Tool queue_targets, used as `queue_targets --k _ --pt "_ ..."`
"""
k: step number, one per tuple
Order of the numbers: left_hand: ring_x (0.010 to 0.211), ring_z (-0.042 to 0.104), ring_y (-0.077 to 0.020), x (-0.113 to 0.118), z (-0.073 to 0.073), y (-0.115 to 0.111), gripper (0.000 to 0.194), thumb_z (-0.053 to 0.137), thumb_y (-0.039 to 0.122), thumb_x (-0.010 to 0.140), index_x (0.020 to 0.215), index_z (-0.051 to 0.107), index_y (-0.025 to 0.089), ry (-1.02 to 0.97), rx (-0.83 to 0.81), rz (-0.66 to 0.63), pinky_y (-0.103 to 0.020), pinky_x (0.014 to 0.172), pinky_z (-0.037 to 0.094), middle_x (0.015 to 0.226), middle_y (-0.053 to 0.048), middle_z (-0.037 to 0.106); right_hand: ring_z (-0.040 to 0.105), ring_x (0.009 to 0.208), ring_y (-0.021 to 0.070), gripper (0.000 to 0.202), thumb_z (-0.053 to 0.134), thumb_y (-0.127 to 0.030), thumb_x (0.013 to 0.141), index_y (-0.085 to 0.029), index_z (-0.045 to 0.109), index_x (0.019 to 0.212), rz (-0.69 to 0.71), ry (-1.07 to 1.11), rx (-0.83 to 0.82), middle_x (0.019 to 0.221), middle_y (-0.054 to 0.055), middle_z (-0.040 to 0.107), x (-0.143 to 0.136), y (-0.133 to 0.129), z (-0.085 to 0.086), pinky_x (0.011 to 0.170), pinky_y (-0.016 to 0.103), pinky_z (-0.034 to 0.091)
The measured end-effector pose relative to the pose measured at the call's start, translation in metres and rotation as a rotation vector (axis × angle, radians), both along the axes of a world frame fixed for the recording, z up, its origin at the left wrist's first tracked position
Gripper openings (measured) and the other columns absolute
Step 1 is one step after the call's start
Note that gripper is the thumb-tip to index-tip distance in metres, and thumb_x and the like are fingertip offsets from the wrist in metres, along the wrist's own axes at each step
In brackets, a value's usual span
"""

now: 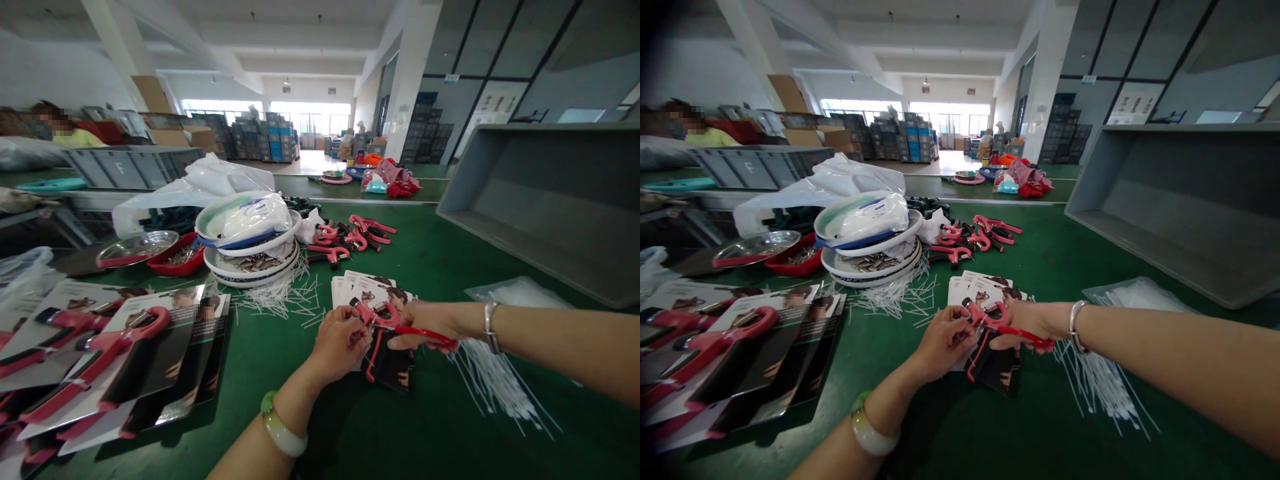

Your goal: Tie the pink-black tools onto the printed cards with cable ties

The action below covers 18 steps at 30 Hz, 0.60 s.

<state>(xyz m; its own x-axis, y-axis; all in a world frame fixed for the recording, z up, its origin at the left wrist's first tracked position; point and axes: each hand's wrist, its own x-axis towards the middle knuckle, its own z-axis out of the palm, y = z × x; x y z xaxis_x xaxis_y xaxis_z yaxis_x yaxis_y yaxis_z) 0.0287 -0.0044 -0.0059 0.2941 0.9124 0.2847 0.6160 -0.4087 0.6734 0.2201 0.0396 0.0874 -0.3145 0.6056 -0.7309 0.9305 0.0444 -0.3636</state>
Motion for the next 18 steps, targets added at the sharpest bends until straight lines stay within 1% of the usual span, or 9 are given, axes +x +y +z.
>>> queue_targets --k 4,7,9,11,13,15,16,17,18 --pt "0.093 0.054 -0.0192 0.005 -0.002 -0.002 0.007 0.057 0.019 0.077 0.076 0.063 0.022 -0.019 -0.025 0.073 -0.033 0.085 0.040 0.097 -0.003 0.060 0.035 0.034 0.0051 0.045 0.060 -0.062 0.070 -0.019 0.044 0.064 -0.021 0.042 0.061 0.043 -0.007 0.039 0.011 -0.010 -0.009 0.032 0.018 0.029" --pt "0.090 0.054 -0.0191 0.010 -0.004 -0.002 0.006 0.057 0.018 0.077 0.075 0.062 0.022 -0.056 -0.032 0.103 -0.033 0.083 0.041 0.096 -0.002 0.061 0.035 0.037 0.0047 0.047 0.056 -0.064 0.072 -0.019 0.043 0.064 -0.021 0.099 0.050 0.046 -0.007 0.039 0.021 -0.016 -0.010 0.033 0.017 0.028" --pt "0.087 0.055 -0.0172 0.009 -0.006 0.002 0.007 0.055 0.019 0.079 0.073 0.060 0.020 -0.178 -0.071 0.139 -0.030 0.081 0.043 0.091 -0.002 0.061 0.036 0.036 0.0049 0.049 0.054 -0.067 0.071 -0.019 0.043 0.066 -0.038 0.088 0.009 0.047 -0.007 0.041 0.025 -0.018 -0.006 0.033 0.018 0.028" --pt "0.079 0.057 -0.0147 0.003 -0.007 0.010 0.012 0.048 0.023 0.084 0.079 0.059 0.019 -0.340 -0.154 0.267 -0.026 0.073 0.046 0.084 -0.001 0.061 0.037 0.036 0.0056 0.051 0.055 -0.069 0.069 -0.020 0.044 0.068 -0.031 0.057 -0.037 0.049 -0.006 0.042 0.025 -0.019 0.001 0.034 0.019 0.029" --pt "0.071 0.058 -0.0134 -0.012 -0.007 0.018 0.020 0.042 0.029 0.088 0.094 0.058 0.018 -0.437 -0.216 0.436 -0.025 0.065 0.047 0.085 -0.003 0.062 0.039 0.040 0.0067 0.051 0.057 -0.070 0.067 -0.019 0.047 0.069 0.069 0.007 -0.012 0.053 -0.005 0.045 0.021 -0.017 0.009 0.038 0.020 0.031" --pt "0.074 0.058 -0.0140 -0.029 -0.004 0.023 0.031 0.049 0.030 0.085 0.112 0.053 0.018 -0.387 -0.195 0.570 -0.026 0.066 0.047 0.102 -0.007 0.061 0.041 0.046 0.0086 0.051 0.058 -0.069 0.065 -0.018 0.052 0.068 0.255 -0.044 0.125 0.058 -0.002 0.047 0.012 -0.014 0.016 0.042 0.022 0.031" --pt "0.076 0.059 -0.0146 -0.037 -0.002 0.023 0.039 0.055 0.030 0.081 0.118 0.051 0.018 -0.300 -0.175 0.626 -0.027 0.069 0.046 0.109 -0.008 0.059 0.042 0.049 0.0096 0.051 0.058 -0.069 0.065 -0.018 0.054 0.066 0.347 -0.070 0.198 0.060 -0.002 0.047 0.006 -0.012 0.019 0.044 0.022 0.030" --pt "0.078 0.059 -0.0153 -0.044 0.000 0.023 0.042 0.058 0.031 0.078 0.119 0.052 0.019 -0.210 -0.182 0.628 -0.028 0.071 0.046 0.112 -0.009 0.059 0.042 0.052 0.0105 0.052 0.059 -0.069 0.064 -0.018 0.055 0.065 0.423 -0.088 0.256 0.061 -0.001 0.047 0.001 -0.010 0.021 0.045 0.023 0.029" --pt "0.078 0.059 -0.0160 -0.048 0.003 0.021 0.040 0.060 0.035 0.077 0.114 0.057 0.020 -0.129 -0.209 0.574 -0.028 0.072 0.045 0.110 -0.007 0.062 0.042 0.054 0.0112 0.052 0.059 -0.070 0.062 -0.018 0.056 0.064 0.473 -0.099 0.284 0.061 -0.001 0.047 -0.005 -0.008 0.022 0.046 0.023 0.028"
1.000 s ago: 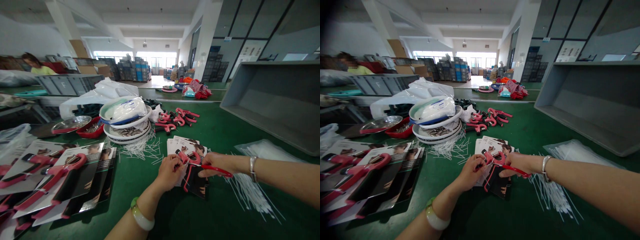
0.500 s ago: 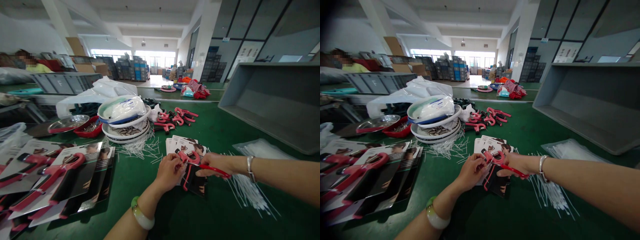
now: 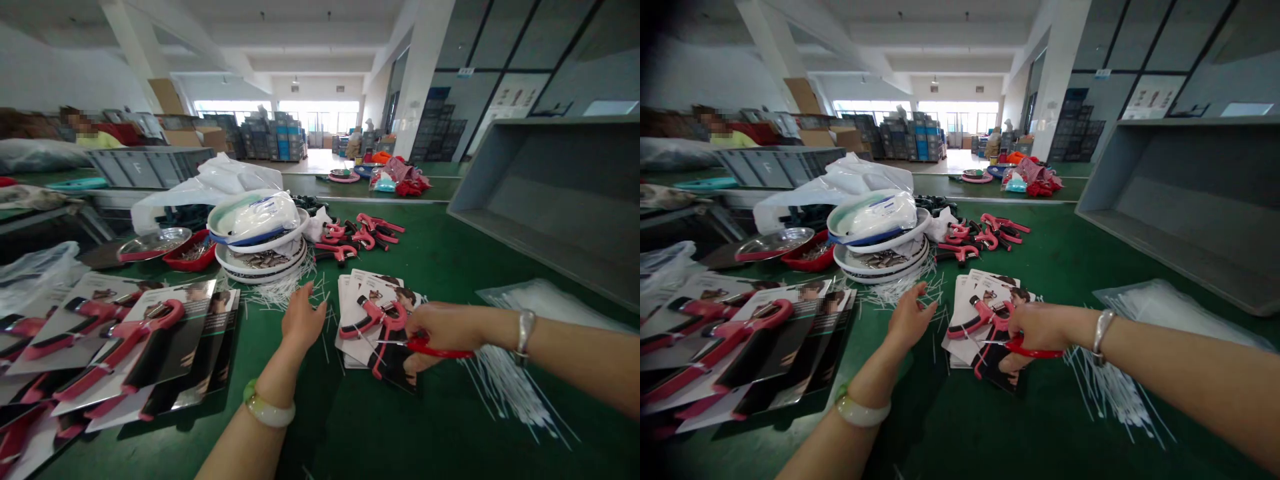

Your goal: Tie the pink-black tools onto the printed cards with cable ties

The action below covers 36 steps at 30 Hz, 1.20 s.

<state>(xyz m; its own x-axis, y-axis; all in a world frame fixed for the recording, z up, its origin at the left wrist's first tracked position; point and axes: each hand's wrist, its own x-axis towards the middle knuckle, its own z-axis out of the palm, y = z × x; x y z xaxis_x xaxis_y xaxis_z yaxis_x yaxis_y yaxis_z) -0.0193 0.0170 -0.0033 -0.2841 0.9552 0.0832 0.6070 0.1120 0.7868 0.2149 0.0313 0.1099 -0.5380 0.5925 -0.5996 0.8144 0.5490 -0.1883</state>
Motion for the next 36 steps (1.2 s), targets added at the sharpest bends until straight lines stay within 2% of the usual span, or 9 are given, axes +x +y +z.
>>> queue_targets --k 3,5,9,16,24,29,31,34,36 --pt "0.075 0.060 -0.0175 0.000 0.008 -0.008 0.035 0.057 0.053 0.075 0.090 0.068 0.023 0.072 -0.123 -0.322 -0.026 0.065 0.043 0.091 -0.002 0.069 0.043 0.054 0.0122 0.054 0.057 -0.072 0.061 -0.018 0.057 0.064 0.034 -0.049 -0.033 0.059 -0.001 0.048 -0.016 0.005 0.003 0.048 0.024 0.029" --pt "0.074 0.060 -0.0178 0.006 0.012 -0.013 0.036 0.059 0.056 0.071 0.084 0.070 0.024 0.094 -0.162 -0.419 -0.025 0.059 0.040 0.085 0.000 0.070 0.044 0.053 0.0125 0.055 0.057 -0.073 0.062 -0.018 0.058 0.066 0.028 -0.072 -0.055 0.059 -0.001 0.050 -0.023 0.008 0.003 0.048 0.024 0.031" --pt "0.072 0.060 -0.0168 0.013 0.014 -0.016 0.029 0.061 0.050 0.071 0.081 0.072 0.025 0.084 -0.204 -0.427 -0.023 0.055 0.036 0.082 0.001 0.071 0.047 0.051 0.0128 0.055 0.062 -0.070 0.058 -0.018 0.062 0.073 -0.051 -0.113 -0.130 0.061 0.000 0.054 -0.032 0.015 0.003 0.048 0.025 0.035" --pt "0.067 0.059 -0.0158 0.015 0.013 -0.015 0.034 0.058 0.053 0.072 0.080 0.072 0.023 0.084 -0.194 -0.385 -0.023 0.053 0.034 0.076 -0.001 0.070 0.048 0.055 0.0142 0.049 0.066 -0.065 0.057 -0.018 0.064 0.069 0.018 -0.167 -0.142 0.059 -0.001 0.054 -0.041 0.032 0.006 0.051 0.026 0.035" --pt "0.067 0.058 -0.0156 0.014 0.004 -0.011 0.033 0.062 0.052 0.069 0.079 0.072 0.022 0.019 -0.153 -0.439 -0.023 0.056 0.037 0.078 -0.001 0.069 0.049 0.057 0.0143 0.054 0.067 -0.069 0.053 -0.017 0.066 0.069 0.092 -0.195 -0.199 0.060 -0.001 0.054 -0.046 0.045 0.001 0.054 0.027 0.036" --pt "0.067 0.058 -0.0151 0.012 0.001 -0.009 0.034 0.063 0.053 0.070 0.080 0.072 0.022 -0.004 -0.138 -0.459 -0.022 0.054 0.037 0.079 -0.001 0.070 0.048 0.057 0.0138 0.054 0.069 -0.067 0.052 -0.017 0.067 0.074 0.056 -0.217 -0.228 0.062 -0.001 0.055 -0.049 0.049 -0.003 0.052 0.027 0.036" --pt "0.066 0.058 -0.0150 0.013 0.000 -0.010 0.034 0.063 0.052 0.069 0.080 0.071 0.021 -0.008 -0.132 -0.460 -0.022 0.054 0.036 0.078 -0.001 0.069 0.048 0.056 0.0133 0.053 0.070 -0.065 0.052 -0.017 0.067 0.075 0.046 -0.200 -0.245 0.061 -0.001 0.055 -0.049 0.048 -0.005 0.051 0.026 0.036" --pt "0.065 0.058 -0.0145 0.017 -0.002 -0.010 0.031 0.061 0.050 0.072 0.078 0.071 0.022 0.002 -0.118 -0.457 -0.023 0.055 0.037 0.076 0.000 0.069 0.046 0.055 0.0114 0.050 0.070 -0.063 0.056 -0.016 0.065 0.070 0.101 -0.114 -0.210 0.061 -0.001 0.054 -0.045 0.044 -0.006 0.050 0.024 0.034" --pt "0.065 0.058 -0.0146 0.018 -0.002 -0.009 0.029 0.057 0.048 0.077 0.076 0.070 0.022 0.025 -0.093 -0.404 -0.023 0.056 0.037 0.073 0.000 0.068 0.045 0.055 0.0105 0.049 0.068 -0.063 0.058 -0.015 0.064 0.067 0.137 -0.059 -0.205 0.061 -0.002 0.053 -0.039 0.038 -0.009 0.050 0.023 0.032"
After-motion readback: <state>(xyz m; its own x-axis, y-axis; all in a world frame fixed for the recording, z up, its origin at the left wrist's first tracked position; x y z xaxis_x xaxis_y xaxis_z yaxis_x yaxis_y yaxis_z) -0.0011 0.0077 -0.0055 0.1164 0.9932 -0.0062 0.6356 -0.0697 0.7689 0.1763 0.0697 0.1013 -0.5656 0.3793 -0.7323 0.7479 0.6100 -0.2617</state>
